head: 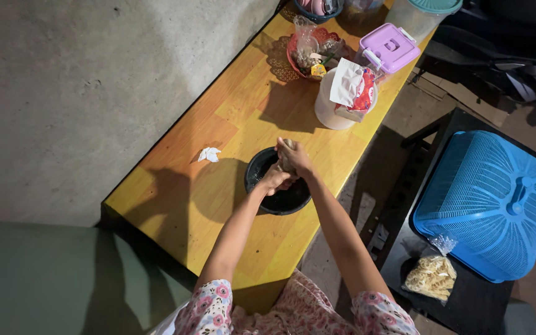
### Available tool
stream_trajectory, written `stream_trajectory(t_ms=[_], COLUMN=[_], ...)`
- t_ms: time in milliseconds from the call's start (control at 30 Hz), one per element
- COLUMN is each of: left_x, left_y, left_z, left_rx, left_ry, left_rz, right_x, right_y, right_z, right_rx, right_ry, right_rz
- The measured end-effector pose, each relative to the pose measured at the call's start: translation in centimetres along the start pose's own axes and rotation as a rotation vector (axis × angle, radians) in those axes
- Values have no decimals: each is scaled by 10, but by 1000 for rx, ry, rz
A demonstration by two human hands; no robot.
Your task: The person cleans a wooden table by repeatedly dipping a cloth into a bucket of water, wringing it, and wiping the surface. They move several containers and a basket aside to reach different areas, then return them after cleaning.
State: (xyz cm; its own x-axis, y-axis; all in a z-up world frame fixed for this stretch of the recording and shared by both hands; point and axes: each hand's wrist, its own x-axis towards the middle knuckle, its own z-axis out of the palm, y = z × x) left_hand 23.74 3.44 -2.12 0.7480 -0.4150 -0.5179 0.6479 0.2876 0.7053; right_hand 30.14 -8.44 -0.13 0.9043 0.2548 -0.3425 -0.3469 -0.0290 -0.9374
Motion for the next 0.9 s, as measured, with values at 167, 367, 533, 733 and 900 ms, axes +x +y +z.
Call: stream_trajectory(t_ms=[167,367,533,733,900], left_x=[16,31,47,39,12], left_y=[-23,-29,-40,-38,-17], left_z=[-7,-5,-11,-10,5], left_rx=[20,461,1112,1225,1139], left_ry=[130,306,453,451,504], left_rz=[51,102,438,305,220], right_x=[18,21,18,15,21], right_y=[19,22,13,8,28], right_z=[15,16,23,29,28], right_rx=[-65,-380,-364,-270,-159], right_ry=[188,344,410,432,454], right_rz=[21,-50,56,143,136])
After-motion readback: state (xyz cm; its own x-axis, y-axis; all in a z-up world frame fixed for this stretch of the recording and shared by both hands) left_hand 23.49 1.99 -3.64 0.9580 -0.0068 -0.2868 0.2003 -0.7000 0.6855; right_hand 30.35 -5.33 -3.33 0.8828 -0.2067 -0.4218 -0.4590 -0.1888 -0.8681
